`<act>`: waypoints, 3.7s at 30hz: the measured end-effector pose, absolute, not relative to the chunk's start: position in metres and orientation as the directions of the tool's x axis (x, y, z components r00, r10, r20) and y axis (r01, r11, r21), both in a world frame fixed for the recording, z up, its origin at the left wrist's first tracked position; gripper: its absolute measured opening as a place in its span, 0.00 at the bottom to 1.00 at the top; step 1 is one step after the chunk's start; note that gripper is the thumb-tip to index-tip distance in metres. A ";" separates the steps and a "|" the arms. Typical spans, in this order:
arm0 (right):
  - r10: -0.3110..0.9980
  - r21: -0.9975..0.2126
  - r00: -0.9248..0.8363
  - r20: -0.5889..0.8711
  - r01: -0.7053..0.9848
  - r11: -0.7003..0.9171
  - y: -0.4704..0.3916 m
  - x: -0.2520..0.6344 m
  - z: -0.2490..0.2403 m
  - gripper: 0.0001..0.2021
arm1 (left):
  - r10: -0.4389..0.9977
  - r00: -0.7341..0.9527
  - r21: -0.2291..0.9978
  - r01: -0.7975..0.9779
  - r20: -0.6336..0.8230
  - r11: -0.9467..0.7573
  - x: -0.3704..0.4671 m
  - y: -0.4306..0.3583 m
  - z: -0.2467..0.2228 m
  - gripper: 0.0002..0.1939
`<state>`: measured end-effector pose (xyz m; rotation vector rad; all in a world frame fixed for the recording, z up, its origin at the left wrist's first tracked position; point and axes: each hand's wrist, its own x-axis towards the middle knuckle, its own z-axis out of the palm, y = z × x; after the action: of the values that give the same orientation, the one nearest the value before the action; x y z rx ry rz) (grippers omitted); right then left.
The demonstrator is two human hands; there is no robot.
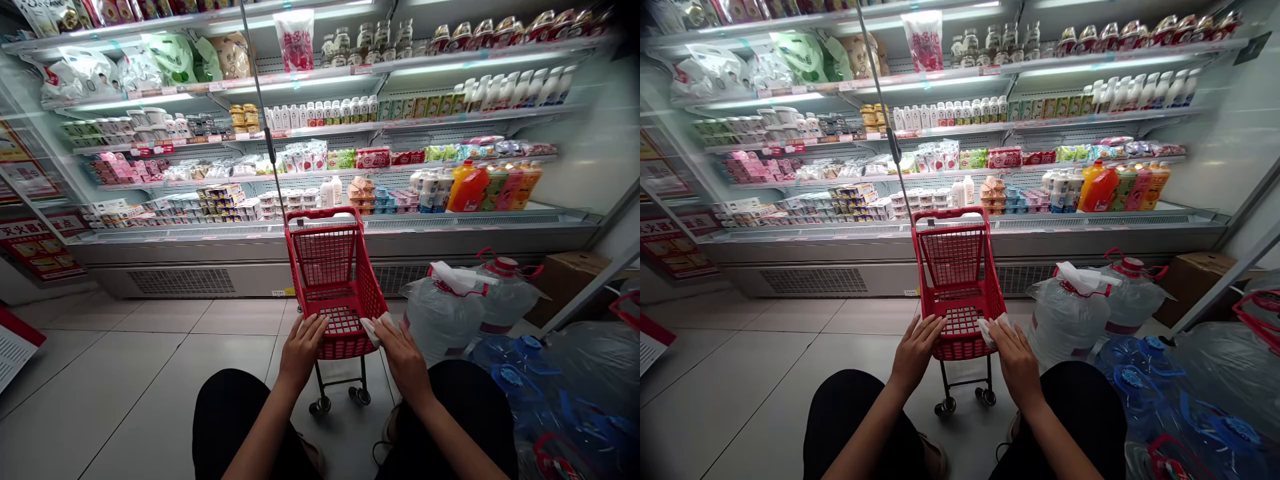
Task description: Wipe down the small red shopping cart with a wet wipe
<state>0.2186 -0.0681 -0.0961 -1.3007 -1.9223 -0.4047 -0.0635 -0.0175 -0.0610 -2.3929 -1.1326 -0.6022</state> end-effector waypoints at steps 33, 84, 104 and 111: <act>0.598 -0.112 -0.232 0.767 0.869 0.482 -0.053 0.182 -0.106 0.36 | 0.621 0.534 -0.147 0.813 0.574 -0.564 -0.036 -0.023 -0.065 0.37; 0.548 -0.063 -0.122 0.828 0.950 0.306 -0.049 0.189 -0.090 0.34 | 0.622 0.487 -0.195 0.856 0.614 -0.478 -0.017 0.021 -0.052 0.50; 0.548 -0.126 -0.054 0.835 0.950 0.286 -0.062 0.232 -0.103 0.31 | 0.642 0.444 -0.283 0.896 0.625 -0.343 -0.010 -0.004 -0.059 0.50; 0.527 -0.085 -0.115 0.842 0.936 0.341 -0.044 0.185 -0.085 0.31 | 0.640 0.408 -0.242 0.911 0.651 -0.334 0.005 -0.013 -0.060 0.49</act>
<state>0.1852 -0.0445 -0.0847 -1.3027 -1.7704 -0.6174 0.0049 -0.0129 -0.0599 -2.0847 -1.3130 -0.6048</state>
